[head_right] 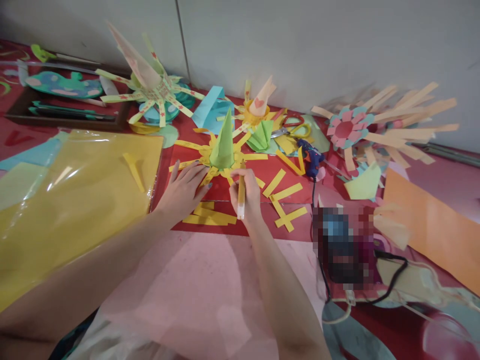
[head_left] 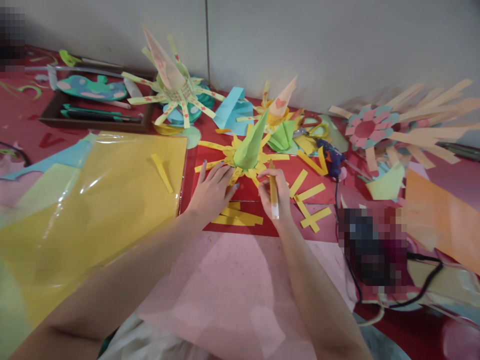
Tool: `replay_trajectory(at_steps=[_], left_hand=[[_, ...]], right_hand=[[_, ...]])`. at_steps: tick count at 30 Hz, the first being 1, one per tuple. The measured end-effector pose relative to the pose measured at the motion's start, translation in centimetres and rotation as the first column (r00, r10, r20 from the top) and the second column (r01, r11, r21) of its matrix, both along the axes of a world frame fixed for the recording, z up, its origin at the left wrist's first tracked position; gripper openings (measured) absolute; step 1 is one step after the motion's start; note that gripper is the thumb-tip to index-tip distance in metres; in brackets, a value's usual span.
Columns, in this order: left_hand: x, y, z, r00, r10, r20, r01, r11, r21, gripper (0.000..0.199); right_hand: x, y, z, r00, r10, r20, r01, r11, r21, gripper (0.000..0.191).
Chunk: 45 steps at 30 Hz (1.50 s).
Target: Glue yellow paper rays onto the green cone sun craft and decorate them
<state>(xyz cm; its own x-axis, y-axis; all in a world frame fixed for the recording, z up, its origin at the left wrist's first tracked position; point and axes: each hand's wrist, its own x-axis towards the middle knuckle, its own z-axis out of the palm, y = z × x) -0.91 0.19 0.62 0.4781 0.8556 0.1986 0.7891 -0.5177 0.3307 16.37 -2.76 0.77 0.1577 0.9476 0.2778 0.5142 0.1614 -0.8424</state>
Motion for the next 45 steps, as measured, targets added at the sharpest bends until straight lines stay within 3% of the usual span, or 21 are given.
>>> replay_trajectory(at_steps=[5, 12, 23, 32, 41, 45], left_hand=[[0.0, 0.1, -0.2, 1.000, -0.003, -0.026, 0.002, 1.000, -0.026, 0.042], [0.0, -0.1, 0.1, 0.998, -0.037, -0.041, 0.037, 0.999, 0.000, 0.046], [-0.3, 0.0, -0.2, 0.991, -0.115, -0.075, 0.123, 0.986, 0.115, 0.054], [-0.2, 0.0, 0.1, 0.988, -0.139, -0.068, 0.145, 0.984, 0.102, 0.057], [0.0, 0.0, 0.0, 0.999, -0.013, -0.039, 0.015, 0.999, 0.030, 0.049], [-0.1, 0.0, -0.1, 0.999, -0.009, -0.035, 0.009, 1.000, 0.004, 0.048]], right_hand=[[0.0, 0.1, -0.3, 0.994, 0.100, 0.035, -0.101, 0.994, 0.028, 0.017], [0.1, 0.3, -0.8, 0.992, 0.121, 0.033, -0.122, 0.992, 0.024, 0.021], [-0.5, 0.1, 0.0, 0.999, 0.026, -0.038, -0.027, 0.999, -0.037, 0.018], [-0.3, 0.3, -0.8, 0.999, 0.026, -0.023, -0.027, 1.000, -0.012, 0.018], [-0.6, 0.3, -1.0, 0.997, -0.062, 0.049, 0.061, 0.998, 0.013, 0.012], [-0.7, 0.3, -0.6, 0.986, -0.140, 0.091, 0.143, 0.989, -0.026, 0.014]])
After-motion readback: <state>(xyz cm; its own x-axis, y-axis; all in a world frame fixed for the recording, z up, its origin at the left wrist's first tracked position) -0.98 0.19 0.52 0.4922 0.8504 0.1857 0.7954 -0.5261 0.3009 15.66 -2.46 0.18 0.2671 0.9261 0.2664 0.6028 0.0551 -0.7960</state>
